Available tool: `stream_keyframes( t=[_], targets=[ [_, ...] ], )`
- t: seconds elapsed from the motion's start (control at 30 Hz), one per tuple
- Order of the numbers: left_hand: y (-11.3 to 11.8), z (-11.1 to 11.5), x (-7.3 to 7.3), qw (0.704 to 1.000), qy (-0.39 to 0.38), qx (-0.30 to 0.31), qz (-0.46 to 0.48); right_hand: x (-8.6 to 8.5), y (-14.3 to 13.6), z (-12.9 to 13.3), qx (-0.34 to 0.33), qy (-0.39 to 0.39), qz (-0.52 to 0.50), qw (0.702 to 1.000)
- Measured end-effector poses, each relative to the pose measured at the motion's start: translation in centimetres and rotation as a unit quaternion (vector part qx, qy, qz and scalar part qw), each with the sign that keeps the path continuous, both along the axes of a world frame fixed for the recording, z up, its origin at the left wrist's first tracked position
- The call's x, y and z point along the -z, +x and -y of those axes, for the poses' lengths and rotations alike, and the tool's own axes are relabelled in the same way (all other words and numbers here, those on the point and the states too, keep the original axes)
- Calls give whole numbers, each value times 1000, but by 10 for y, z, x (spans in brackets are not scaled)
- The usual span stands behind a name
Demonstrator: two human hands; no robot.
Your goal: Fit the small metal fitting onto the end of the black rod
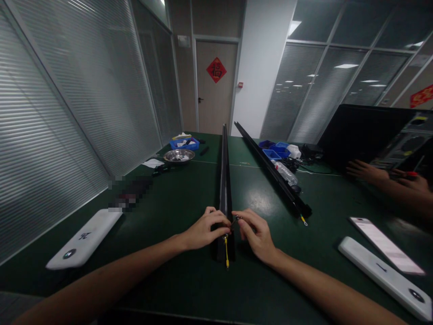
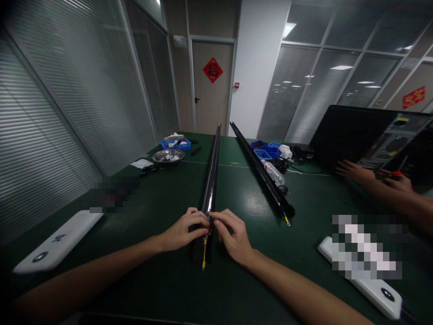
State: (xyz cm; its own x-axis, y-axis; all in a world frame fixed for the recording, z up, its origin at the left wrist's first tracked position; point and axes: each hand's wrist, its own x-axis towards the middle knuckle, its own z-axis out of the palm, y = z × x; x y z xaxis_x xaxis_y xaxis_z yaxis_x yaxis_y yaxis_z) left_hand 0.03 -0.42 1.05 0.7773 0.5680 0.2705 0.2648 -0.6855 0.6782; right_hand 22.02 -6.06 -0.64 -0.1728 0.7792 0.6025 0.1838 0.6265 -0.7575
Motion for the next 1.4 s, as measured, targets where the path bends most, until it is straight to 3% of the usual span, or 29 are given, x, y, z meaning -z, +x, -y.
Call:
stream_keyframes(
  t=[1.4],
  targets=[
    [0, 0, 1, 1000, 11, 9, -1, 0, 0, 3, 1, -1, 0, 1000]
  ],
)
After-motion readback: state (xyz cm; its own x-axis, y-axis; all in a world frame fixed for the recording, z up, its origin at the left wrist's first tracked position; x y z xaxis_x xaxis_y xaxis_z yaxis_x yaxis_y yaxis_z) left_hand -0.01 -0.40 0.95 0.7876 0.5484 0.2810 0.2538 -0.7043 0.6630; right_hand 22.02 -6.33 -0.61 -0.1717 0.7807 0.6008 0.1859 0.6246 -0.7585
